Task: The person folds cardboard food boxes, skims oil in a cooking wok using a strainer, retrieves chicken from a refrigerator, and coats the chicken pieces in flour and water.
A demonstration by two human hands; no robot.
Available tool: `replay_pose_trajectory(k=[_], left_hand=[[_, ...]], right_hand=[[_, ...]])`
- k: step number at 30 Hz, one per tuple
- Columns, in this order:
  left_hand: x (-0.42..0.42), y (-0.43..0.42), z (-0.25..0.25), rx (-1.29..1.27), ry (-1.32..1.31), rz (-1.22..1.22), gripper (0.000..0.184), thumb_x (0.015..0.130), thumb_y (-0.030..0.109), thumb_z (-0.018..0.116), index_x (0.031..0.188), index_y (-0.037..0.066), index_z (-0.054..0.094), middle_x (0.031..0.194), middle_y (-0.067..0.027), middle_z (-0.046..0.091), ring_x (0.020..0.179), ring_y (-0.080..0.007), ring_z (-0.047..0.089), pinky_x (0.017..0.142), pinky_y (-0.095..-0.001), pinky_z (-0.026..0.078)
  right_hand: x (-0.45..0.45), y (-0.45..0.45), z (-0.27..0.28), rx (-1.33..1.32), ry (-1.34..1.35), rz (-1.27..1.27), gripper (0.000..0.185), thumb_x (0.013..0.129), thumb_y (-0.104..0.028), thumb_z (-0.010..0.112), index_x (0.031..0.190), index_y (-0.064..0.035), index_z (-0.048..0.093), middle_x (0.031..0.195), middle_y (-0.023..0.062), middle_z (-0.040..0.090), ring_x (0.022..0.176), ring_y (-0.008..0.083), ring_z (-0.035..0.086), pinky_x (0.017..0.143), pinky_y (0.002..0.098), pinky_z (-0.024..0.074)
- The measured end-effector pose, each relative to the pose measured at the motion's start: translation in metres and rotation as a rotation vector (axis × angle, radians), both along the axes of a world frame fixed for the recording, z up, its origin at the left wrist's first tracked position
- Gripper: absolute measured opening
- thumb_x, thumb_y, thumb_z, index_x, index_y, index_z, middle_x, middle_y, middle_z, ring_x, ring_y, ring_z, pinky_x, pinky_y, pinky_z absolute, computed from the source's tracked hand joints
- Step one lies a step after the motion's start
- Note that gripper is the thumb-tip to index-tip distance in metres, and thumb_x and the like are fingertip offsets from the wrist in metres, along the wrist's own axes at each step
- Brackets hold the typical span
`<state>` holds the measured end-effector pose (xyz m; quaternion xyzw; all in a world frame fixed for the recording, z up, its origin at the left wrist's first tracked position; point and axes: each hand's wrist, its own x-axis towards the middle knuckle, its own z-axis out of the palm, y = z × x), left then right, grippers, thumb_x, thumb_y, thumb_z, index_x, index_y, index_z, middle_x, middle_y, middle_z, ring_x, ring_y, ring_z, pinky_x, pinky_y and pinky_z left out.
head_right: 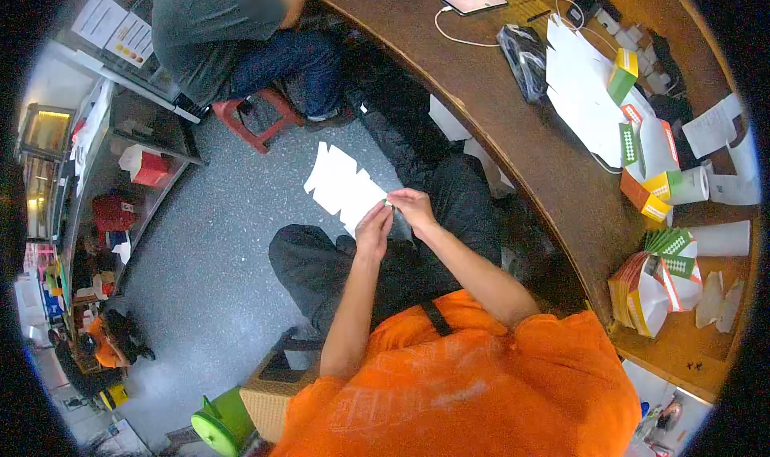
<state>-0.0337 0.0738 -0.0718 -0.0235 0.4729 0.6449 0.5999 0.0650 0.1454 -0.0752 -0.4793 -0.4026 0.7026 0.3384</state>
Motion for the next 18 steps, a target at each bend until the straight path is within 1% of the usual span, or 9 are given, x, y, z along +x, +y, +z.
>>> replay_pose_trajectory(k=[3,5,7,8,10,13,15,17,18], left_hand=[[-0.002,0.001,0.000,-0.001,-0.100,0.097,0.034,0.085,0.001,0.061,0.117,-0.005,0.053,0.110,-0.0103,0.059,0.097,-0.0160,0.059,0.084,-0.0249,0.049],[-0.002,0.002,0.004,0.029,-0.088,0.075,0.034,0.085,0.002,0.060,0.118,-0.005,0.053,0.109,-0.0096,0.060,0.097,-0.0157,0.059,0.084,-0.0247,0.048],[-0.001,0.000,0.005,0.052,-0.073,0.053,0.034,0.086,0.004,0.060,0.118,-0.005,0.053,0.109,-0.0089,0.060,0.098,-0.0154,0.058,0.085,-0.0245,0.048],[0.000,-0.001,0.005,0.023,-0.035,0.041,0.033,0.086,0.004,0.059,0.118,-0.004,0.053,0.109,-0.0084,0.060,0.098,-0.0147,0.058,0.085,-0.0240,0.047],[-0.001,-0.001,0.004,-0.006,0.003,0.030,0.033,0.086,0.004,0.059,0.117,-0.004,0.054,0.109,-0.0079,0.060,0.097,-0.0140,0.058,0.085,-0.0234,0.047],[-0.006,-0.001,0.001,0.024,0.007,-0.014,0.031,0.087,0.005,0.058,0.117,-0.003,0.054,0.107,-0.0072,0.060,0.095,-0.0131,0.058,0.084,-0.0230,0.048],[-0.011,0.001,0.003,0.031,-0.169,-0.003,0.032,0.087,0.004,0.059,0.118,-0.003,0.053,0.104,-0.0067,0.061,0.092,-0.0130,0.059,0.081,-0.0230,0.049],[-0.012,0.002,0.007,0.009,-0.144,-0.020,0.033,0.087,0.006,0.059,0.118,-0.002,0.053,0.105,-0.0063,0.061,0.094,-0.0136,0.059,0.081,-0.0240,0.049],[-0.013,0.002,0.010,0.011,-0.110,-0.020,0.034,0.086,0.005,0.059,0.117,-0.005,0.053,0.106,-0.0084,0.060,0.094,-0.0143,0.059,0.081,-0.0236,0.049]], right_hand=[[-0.001,0.000,-0.002,0.058,-0.008,0.029,0.014,0.081,-0.006,0.066,0.093,0.0019,0.065,0.089,0.0066,0.067,0.081,0.0115,0.061,0.072,0.0227,0.0477],[-0.002,0.003,0.000,0.099,-0.007,0.052,0.014,0.082,-0.007,0.067,0.093,0.0010,0.065,0.087,0.0057,0.067,0.079,0.0111,0.061,0.071,0.0225,0.0476],[0.000,0.002,0.002,-0.108,0.066,0.036,0.013,0.083,-0.009,0.067,0.093,-0.0012,0.065,0.087,0.0037,0.066,0.078,0.0099,0.059,0.071,0.0225,0.0466],[0.001,0.002,0.002,-0.107,0.068,0.038,0.013,0.083,-0.009,0.067,0.093,-0.0012,0.065,0.087,0.0037,0.066,0.078,0.0099,0.059,0.071,0.0225,0.0466],[0.004,0.002,0.001,-0.222,0.151,0.063,0.016,0.085,-0.014,0.066,0.098,-0.0049,0.063,0.094,0.0020,0.063,0.090,0.0100,0.057,0.082,0.0258,0.0436],[0.005,0.003,-0.007,-0.257,0.253,0.079,0.015,0.086,-0.016,0.064,0.099,-0.0084,0.063,0.095,0.0009,0.062,0.091,0.0108,0.056,0.084,0.0273,0.0430],[0.006,0.004,-0.007,-0.304,0.296,0.081,0.014,0.087,-0.016,0.064,0.099,-0.0089,0.063,0.095,0.0010,0.062,0.091,0.0113,0.056,0.084,0.0277,0.0433],[0.005,0.005,-0.003,-0.344,0.346,0.087,0.013,0.087,-0.016,0.064,0.098,-0.0094,0.063,0.095,0.0010,0.062,0.091,0.0118,0.056,0.083,0.0280,0.0437],[0.005,0.004,0.000,-0.339,0.340,0.092,0.013,0.087,-0.015,0.063,0.098,-0.0087,0.062,0.095,0.0013,0.062,0.091,0.0122,0.057,0.084,0.0280,0.0441]])
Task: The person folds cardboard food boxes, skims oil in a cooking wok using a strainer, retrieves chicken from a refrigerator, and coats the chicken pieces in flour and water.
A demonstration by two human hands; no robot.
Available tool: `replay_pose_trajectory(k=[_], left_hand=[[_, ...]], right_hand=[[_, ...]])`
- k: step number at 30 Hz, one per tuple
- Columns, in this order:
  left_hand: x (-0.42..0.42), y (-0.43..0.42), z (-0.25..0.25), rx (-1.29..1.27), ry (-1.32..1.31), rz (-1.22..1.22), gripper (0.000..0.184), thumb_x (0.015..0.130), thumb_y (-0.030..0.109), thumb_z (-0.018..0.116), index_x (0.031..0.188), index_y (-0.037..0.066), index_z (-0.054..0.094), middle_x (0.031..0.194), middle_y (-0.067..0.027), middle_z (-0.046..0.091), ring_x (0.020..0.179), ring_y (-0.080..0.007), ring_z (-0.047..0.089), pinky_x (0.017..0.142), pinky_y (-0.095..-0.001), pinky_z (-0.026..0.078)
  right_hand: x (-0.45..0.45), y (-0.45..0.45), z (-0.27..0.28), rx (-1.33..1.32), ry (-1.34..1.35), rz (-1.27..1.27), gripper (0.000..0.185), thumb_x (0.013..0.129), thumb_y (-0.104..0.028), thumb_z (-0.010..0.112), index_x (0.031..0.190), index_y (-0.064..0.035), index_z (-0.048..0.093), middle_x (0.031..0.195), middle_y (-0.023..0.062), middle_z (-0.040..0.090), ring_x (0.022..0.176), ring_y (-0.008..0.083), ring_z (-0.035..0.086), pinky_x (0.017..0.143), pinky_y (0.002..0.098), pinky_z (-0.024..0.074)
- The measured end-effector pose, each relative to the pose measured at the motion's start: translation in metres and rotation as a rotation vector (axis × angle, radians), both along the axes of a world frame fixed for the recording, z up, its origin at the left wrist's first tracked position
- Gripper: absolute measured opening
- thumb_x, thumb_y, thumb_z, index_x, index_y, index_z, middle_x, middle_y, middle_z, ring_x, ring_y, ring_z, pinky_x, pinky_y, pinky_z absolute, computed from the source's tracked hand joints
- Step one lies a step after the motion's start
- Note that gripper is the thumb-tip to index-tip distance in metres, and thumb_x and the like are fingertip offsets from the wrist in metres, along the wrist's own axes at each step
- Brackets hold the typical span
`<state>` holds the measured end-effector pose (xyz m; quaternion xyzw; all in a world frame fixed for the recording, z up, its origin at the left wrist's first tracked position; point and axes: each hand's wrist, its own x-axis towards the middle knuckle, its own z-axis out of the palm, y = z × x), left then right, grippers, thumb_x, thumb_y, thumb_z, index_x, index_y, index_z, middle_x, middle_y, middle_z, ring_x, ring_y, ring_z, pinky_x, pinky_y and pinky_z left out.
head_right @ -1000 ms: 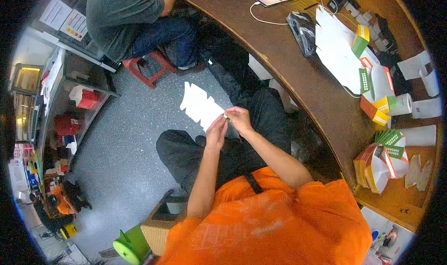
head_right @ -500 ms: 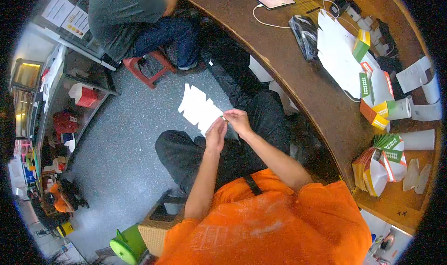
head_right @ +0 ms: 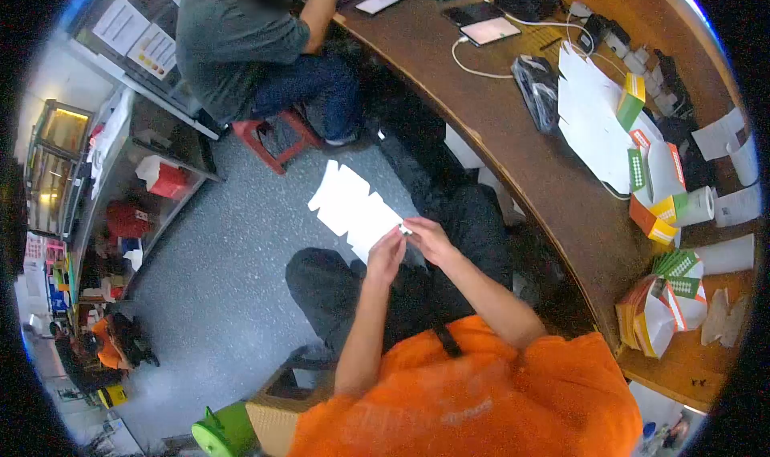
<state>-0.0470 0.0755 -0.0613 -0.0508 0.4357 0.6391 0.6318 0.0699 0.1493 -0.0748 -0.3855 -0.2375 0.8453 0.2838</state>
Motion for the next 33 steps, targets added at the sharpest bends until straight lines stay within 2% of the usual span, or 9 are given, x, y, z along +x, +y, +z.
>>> replay_pose_trajectory(k=[5,7,10,11,15,19,25,28,33], left_hand=[[0.003,-0.002,-0.015,-0.085,0.263,0.033,0.022,0.085,0.003,0.060,0.105,-0.005,0.062,0.090,-0.0064,0.064,0.077,-0.0122,0.060,0.069,-0.0212,0.049],[0.003,-0.001,-0.023,-0.056,0.309,0.010,0.018,0.085,0.002,0.060,0.101,-0.003,0.064,0.087,-0.0047,0.063,0.074,-0.0108,0.059,0.065,-0.0213,0.048],[0.006,-0.002,-0.029,0.015,0.248,0.079,0.017,0.086,0.000,0.056,0.100,-0.005,0.064,0.088,-0.0076,0.063,0.075,-0.0149,0.061,0.067,-0.0265,0.051],[0.004,-0.002,-0.040,0.032,0.254,0.064,0.018,0.086,0.000,0.055,0.100,-0.006,0.063,0.089,-0.0089,0.063,0.077,-0.0168,0.062,0.070,-0.0283,0.053],[0.006,0.002,-0.035,-0.019,0.141,0.065,0.016,0.086,-0.003,0.051,0.099,-0.008,0.059,0.094,-0.0128,0.062,0.084,-0.0222,0.063,0.077,-0.0340,0.054],[0.001,0.004,-0.063,0.220,-0.015,-0.024,0.022,0.088,0.004,0.051,0.107,-0.006,0.055,0.102,-0.0155,0.061,0.092,-0.0234,0.062,0.079,-0.0337,0.053],[0.009,0.008,-0.032,0.090,0.145,0.010,0.022,0.089,0.008,0.053,0.108,-0.004,0.055,0.096,-0.0116,0.062,0.087,-0.0211,0.063,0.072,-0.0305,0.053],[0.013,0.005,-0.029,0.040,0.450,-0.093,0.017,0.086,0.005,0.059,0.102,-0.002,0.058,0.089,-0.0089,0.063,0.078,-0.0166,0.061,0.067,-0.0269,0.052],[0.006,0.005,-0.056,-0.004,0.306,-0.139,0.018,0.085,0.006,0.060,0.100,-0.003,0.060,0.086,-0.0073,0.063,0.077,-0.0159,0.061,0.065,-0.0245,0.050]], right_hand=[[-0.002,-0.004,0.005,0.086,-0.091,0.037,0.011,0.086,-0.013,0.063,0.096,-0.0069,0.062,0.094,0.0019,0.062,0.092,0.0114,0.057,0.082,0.0267,0.0460],[-0.007,-0.006,0.005,0.192,-0.223,0.072,0.028,0.081,-0.022,0.070,0.100,-0.0034,0.062,0.097,0.0051,0.062,0.091,0.0124,0.057,0.078,0.0282,0.0466],[-0.013,-0.013,0.001,0.876,-0.667,0.138,0.045,0.080,-0.032,0.070,0.107,0.0017,0.057,0.096,0.0096,0.062,0.092,0.0169,0.058,0.081,0.0294,0.0459],[-0.014,-0.015,0.011,0.791,-0.726,0.199,0.050,0.081,-0.035,0.067,0.112,0.0031,0.055,0.102,0.0170,0.062,0.095,0.0220,0.060,0.084,0.0324,0.0461],[-0.013,-0.021,0.001,0.867,-0.774,0.206,0.054,0.086,-0.036,0.059,0.122,0.0043,0.051,0.114,0.0247,0.059,0.106,0.0324,0.059,0.088,0.0376,0.0453],[-0.013,-0.018,-0.007,0.831,-0.762,0.199,0.050,0.089,-0.038,0.053,0.123,-0.0018,0.049,0.115,0.0245,0.058,0.108,0.0366,0.056,0.091,0.0392,0.0441],[-0.011,-0.018,-0.010,0.824,-0.833,0.251,0.046,0.092,-0.038,0.045,0.124,-0.0051,0.050,0.118,0.0237,0.056,0.109,0.0386,0.055,0.095,0.0415,0.0419],[-0.011,-0.015,-0.025,0.897,-0.873,0.171,0.042,0.093,-0.034,0.041,0.114,-0.0015,0.056,0.108,0.0241,0.060,0.101,0.0388,0.058,0.088,0.0436,0.0441],[-0.011,-0.012,-0.027,0.872,-0.833,0.175,0.038,0.094,-0.029,0.039,0.100,0.0012,0.062,0.099,0.0245,0.062,0.096,0.0378,0.059,0.082,0.0441,0.0449]])
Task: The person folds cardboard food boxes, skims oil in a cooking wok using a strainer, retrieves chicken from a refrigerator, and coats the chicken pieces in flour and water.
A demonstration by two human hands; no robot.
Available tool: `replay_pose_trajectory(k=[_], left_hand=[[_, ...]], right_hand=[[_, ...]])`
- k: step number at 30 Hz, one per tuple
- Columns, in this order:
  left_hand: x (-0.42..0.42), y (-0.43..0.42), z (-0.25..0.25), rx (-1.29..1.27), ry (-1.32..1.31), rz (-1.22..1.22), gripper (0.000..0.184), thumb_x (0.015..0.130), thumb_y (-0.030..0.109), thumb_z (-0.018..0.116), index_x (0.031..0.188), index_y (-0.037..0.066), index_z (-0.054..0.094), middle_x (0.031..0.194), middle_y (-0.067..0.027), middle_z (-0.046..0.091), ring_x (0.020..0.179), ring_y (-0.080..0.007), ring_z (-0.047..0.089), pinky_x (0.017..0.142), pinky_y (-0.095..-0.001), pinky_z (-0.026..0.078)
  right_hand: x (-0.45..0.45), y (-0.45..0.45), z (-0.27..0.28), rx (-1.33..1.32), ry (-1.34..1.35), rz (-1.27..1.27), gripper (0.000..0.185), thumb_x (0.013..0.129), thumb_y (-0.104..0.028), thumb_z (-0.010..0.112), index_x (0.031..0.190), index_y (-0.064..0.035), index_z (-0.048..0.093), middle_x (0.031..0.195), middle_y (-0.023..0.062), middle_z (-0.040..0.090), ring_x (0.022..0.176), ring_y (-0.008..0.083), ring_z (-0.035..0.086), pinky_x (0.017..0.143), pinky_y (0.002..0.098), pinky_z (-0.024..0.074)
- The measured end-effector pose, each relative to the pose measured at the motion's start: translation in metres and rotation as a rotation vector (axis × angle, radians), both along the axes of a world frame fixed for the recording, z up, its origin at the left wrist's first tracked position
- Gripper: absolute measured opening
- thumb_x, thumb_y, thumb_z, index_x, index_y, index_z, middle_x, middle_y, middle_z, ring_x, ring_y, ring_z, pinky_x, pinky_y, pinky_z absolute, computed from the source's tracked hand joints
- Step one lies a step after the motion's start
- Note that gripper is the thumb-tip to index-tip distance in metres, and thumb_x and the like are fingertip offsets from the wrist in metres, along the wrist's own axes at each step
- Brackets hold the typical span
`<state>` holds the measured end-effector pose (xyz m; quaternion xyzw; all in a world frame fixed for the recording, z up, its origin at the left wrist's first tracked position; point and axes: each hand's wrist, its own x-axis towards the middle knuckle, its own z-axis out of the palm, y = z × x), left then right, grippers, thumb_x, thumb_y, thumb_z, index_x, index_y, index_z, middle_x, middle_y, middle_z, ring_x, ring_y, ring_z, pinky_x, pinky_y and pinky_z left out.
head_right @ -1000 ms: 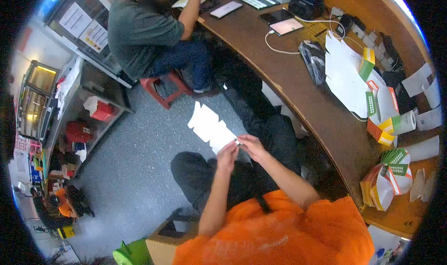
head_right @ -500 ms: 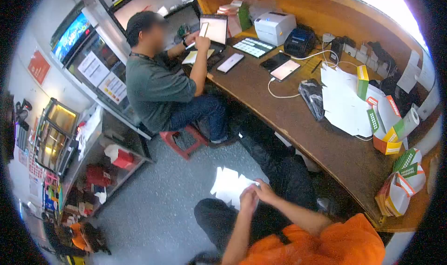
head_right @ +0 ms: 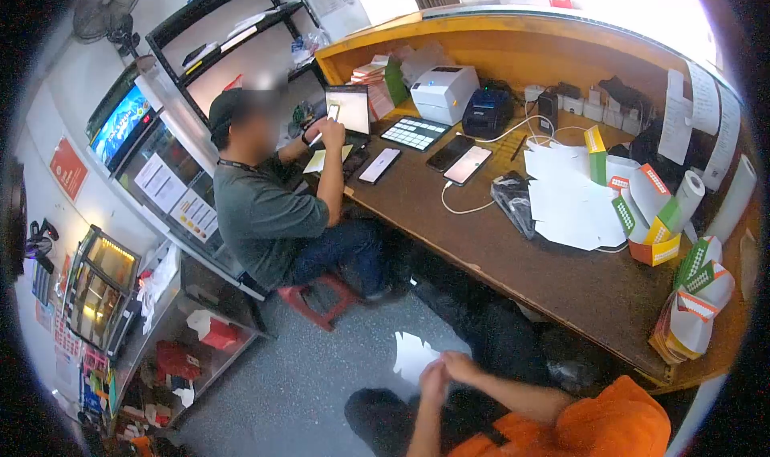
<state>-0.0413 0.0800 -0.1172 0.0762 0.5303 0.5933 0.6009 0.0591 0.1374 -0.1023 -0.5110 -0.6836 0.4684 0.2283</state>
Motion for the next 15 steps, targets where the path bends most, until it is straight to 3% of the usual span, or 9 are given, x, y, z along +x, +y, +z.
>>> replay_pose_trajectory(k=[4,7,9,15], left_hand=[[0.003,0.001,0.030,0.018,-0.042,0.017,0.020,0.084,0.008,0.061,0.102,-0.003,0.063,0.086,-0.0060,0.064,0.071,-0.0127,0.060,0.058,-0.0208,0.045],[-0.004,0.002,0.005,-0.009,-0.029,0.004,0.021,0.084,0.008,0.063,0.102,-0.002,0.065,0.085,-0.0063,0.065,0.065,-0.0114,0.059,0.053,-0.0193,0.042],[-0.007,-0.002,-0.010,-0.030,-0.062,-0.015,0.021,0.084,0.008,0.063,0.102,-0.003,0.065,0.084,-0.0066,0.066,0.064,-0.0114,0.059,0.052,-0.0190,0.042],[-0.002,-0.001,0.010,-0.064,0.021,0.001,0.018,0.080,-0.002,0.064,0.097,-0.006,0.065,0.080,-0.0086,0.066,0.063,-0.0131,0.060,0.056,-0.0208,0.048]], right_hand=[[0.001,0.003,-0.047,0.210,-0.085,0.104,0.035,0.093,-0.026,0.038,0.098,-0.0025,0.063,0.100,0.0220,0.063,0.096,0.0362,0.059,0.082,0.0431,0.0448],[0.000,0.003,-0.035,0.202,-0.186,0.037,0.034,0.092,-0.027,0.040,0.097,-0.0048,0.065,0.098,0.0193,0.065,0.094,0.0346,0.061,0.083,0.0425,0.0457],[0.006,0.001,-0.004,-0.117,-0.108,0.042,0.029,0.088,-0.028,0.049,0.097,-0.0062,0.067,0.095,0.0179,0.066,0.091,0.0334,0.063,0.081,0.0417,0.0478],[0.008,0.006,-0.006,-0.133,-0.183,-0.049,0.026,0.078,-0.025,0.062,0.091,-0.0020,0.067,0.090,0.0194,0.066,0.086,0.0312,0.065,0.074,0.0390,0.0499]])
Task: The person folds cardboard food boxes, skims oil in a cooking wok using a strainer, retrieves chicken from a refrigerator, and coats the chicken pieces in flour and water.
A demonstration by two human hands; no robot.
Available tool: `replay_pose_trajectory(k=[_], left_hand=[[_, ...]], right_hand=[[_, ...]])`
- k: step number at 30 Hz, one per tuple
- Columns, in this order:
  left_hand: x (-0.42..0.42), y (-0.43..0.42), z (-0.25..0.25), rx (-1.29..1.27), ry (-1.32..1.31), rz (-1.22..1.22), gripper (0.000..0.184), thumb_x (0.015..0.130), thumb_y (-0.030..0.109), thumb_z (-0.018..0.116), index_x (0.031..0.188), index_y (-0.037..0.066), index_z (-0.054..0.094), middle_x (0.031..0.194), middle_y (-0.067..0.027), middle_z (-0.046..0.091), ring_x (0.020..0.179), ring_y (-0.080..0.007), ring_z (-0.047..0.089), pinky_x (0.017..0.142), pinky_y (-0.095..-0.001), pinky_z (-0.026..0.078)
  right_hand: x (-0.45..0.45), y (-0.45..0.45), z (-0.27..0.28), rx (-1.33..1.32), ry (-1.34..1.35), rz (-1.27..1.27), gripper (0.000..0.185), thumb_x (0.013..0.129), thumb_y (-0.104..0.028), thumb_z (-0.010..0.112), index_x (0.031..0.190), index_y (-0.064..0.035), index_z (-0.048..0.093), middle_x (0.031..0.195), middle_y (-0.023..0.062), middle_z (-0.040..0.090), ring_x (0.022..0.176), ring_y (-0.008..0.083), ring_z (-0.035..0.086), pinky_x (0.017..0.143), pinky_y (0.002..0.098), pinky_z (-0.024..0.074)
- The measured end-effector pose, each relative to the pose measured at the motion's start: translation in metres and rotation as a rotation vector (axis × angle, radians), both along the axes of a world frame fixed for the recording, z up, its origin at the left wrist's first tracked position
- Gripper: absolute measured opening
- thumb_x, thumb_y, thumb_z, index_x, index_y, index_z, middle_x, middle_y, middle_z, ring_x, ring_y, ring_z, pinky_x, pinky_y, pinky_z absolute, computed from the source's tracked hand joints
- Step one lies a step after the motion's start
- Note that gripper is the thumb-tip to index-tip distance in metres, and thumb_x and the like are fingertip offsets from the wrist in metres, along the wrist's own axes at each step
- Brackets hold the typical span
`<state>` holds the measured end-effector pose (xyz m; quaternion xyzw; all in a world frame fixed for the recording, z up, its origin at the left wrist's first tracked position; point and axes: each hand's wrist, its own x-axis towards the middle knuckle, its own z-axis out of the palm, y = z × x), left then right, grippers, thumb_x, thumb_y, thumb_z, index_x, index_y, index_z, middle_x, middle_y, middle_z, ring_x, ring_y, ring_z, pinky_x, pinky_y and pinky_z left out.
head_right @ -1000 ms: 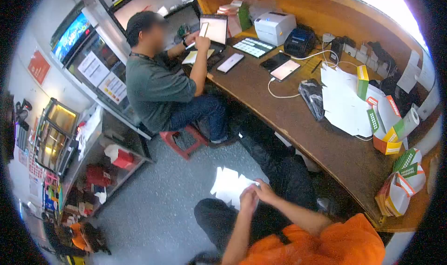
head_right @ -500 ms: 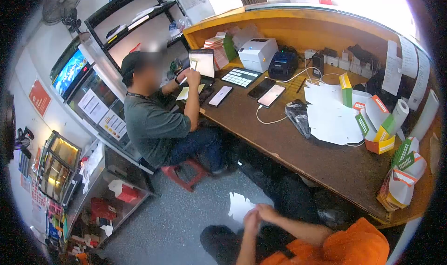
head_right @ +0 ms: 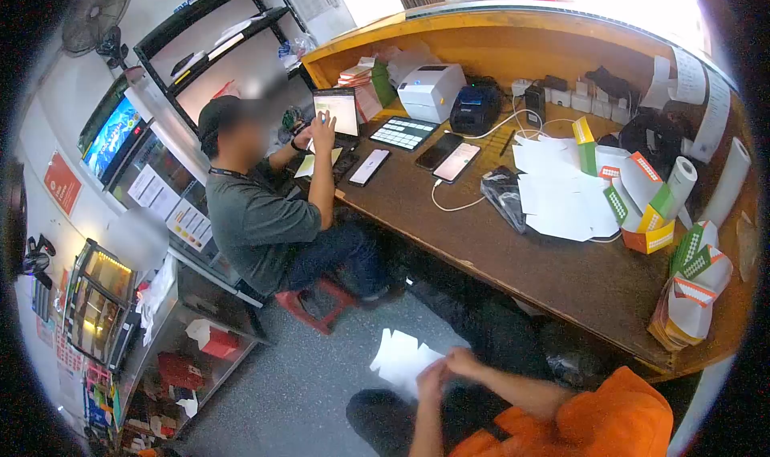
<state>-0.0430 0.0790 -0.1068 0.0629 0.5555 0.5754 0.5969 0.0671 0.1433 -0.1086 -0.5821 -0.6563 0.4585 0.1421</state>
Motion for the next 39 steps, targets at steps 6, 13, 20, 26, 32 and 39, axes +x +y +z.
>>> replay_pose_trajectory(k=[6,13,20,26,32,39], left_hand=[[-0.004,0.001,-0.029,0.020,0.142,0.024,0.016,0.079,0.001,0.064,0.093,-0.005,0.068,0.079,-0.0072,0.065,0.063,-0.0125,0.059,0.057,-0.0223,0.047],[0.000,0.001,0.000,-0.026,0.530,-0.030,0.019,0.078,0.002,0.060,0.094,-0.004,0.070,0.077,-0.0062,0.065,0.065,-0.0136,0.059,0.059,-0.0259,0.047],[-0.019,-0.001,-0.068,0.253,-0.046,-0.049,0.022,0.076,-0.005,0.053,0.094,-0.013,0.063,0.086,-0.0176,0.064,0.074,-0.0256,0.063,0.064,-0.0337,0.053],[-0.016,-0.004,-0.049,0.146,-0.100,0.106,0.034,0.080,-0.003,0.050,0.113,-0.012,0.053,0.093,-0.0219,0.062,0.076,-0.0306,0.064,0.066,-0.0403,0.056],[-0.018,-0.007,-0.058,0.058,-0.002,-0.092,0.035,0.089,0.018,0.048,0.114,-0.006,0.053,0.113,-0.0207,0.057,0.105,-0.0331,0.056,0.091,-0.0439,0.047],[-0.017,0.000,-0.047,0.067,-0.109,-0.104,0.034,0.087,0.012,0.047,0.117,-0.005,0.051,0.114,-0.0204,0.057,0.104,-0.0323,0.057,0.089,-0.0432,0.048]], right_hand=[[0.002,0.003,-0.007,-0.154,0.191,-0.085,0.022,0.077,-0.021,0.068,0.089,-0.0026,0.068,0.077,0.0099,0.065,0.068,0.0173,0.061,0.060,0.0319,0.0485],[0.001,0.001,-0.016,-0.369,0.490,-0.197,0.015,0.080,-0.014,0.071,0.085,-0.0004,0.068,0.071,0.0021,0.061,0.060,0.0081,0.054,0.050,0.0219,0.0436],[0.004,0.006,-0.003,-0.593,0.535,-0.041,0.021,0.079,-0.024,0.072,0.093,-0.0082,0.067,0.069,-0.0033,0.057,0.057,0.0053,0.050,0.048,0.0192,0.0390],[0.010,-0.005,0.033,-0.557,0.661,-0.062,0.017,0.082,-0.021,0.063,0.089,-0.0064,0.067,0.077,-0.0004,0.059,0.069,0.0098,0.050,0.056,0.0275,0.0407],[0.005,0.002,0.008,-0.541,0.603,-0.068,0.020,0.079,-0.026,0.064,0.091,-0.0104,0.067,0.075,-0.0007,0.055,0.068,0.0099,0.046,0.055,0.0269,0.0377],[0.003,0.009,-0.024,-0.711,0.622,-0.092,0.027,0.080,-0.028,0.071,0.101,-0.0140,0.063,0.094,-0.0017,0.058,0.088,0.0104,0.054,0.071,0.0289,0.0471]])
